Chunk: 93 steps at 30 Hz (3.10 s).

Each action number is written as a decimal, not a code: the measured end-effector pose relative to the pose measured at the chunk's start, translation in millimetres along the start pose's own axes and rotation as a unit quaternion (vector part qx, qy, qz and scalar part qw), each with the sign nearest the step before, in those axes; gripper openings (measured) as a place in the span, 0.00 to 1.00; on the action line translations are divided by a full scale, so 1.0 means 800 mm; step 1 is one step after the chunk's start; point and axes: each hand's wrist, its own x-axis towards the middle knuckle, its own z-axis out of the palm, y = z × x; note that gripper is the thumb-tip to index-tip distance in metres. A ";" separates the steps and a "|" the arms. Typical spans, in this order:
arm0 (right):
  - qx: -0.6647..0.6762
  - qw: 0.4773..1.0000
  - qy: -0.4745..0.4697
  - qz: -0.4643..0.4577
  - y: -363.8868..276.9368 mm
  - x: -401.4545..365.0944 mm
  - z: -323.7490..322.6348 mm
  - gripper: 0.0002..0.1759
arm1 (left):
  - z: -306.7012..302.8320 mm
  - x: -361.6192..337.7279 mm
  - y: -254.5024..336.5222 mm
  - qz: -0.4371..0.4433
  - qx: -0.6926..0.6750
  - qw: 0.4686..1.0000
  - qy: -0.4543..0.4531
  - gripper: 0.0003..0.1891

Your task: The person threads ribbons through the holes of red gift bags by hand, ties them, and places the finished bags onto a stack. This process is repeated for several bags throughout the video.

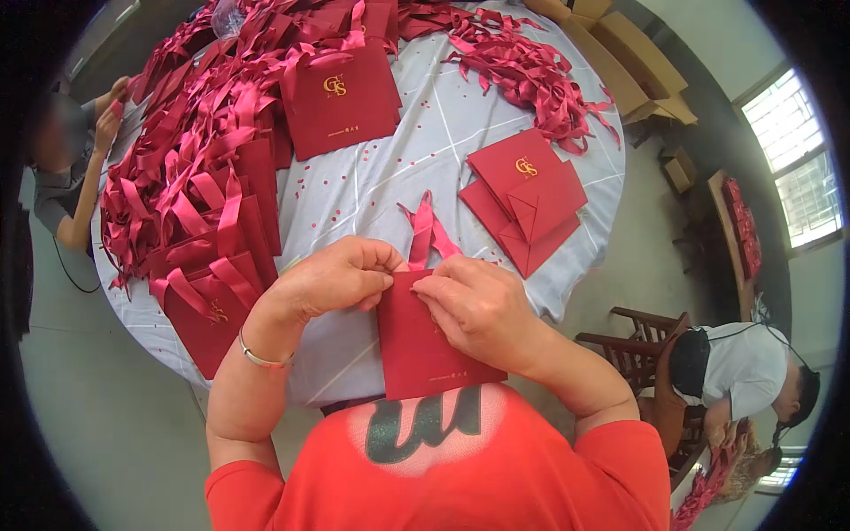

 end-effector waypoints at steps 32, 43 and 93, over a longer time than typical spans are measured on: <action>0.090 0.990 0.007 0.109 0.003 0.010 -0.026 0.06 | -0.004 0.003 -0.003 -0.011 -0.084 0.993 -0.080 0.11; 0.113 0.985 -0.035 0.124 0.002 0.004 -0.021 0.09 | -0.004 0.000 0.001 -0.009 -0.056 0.995 -0.078 0.11; 0.110 0.964 -0.137 0.200 -0.017 0.038 0.006 0.07 | 0.006 -0.020 0.023 -0.032 -0.014 0.999 -0.028 0.18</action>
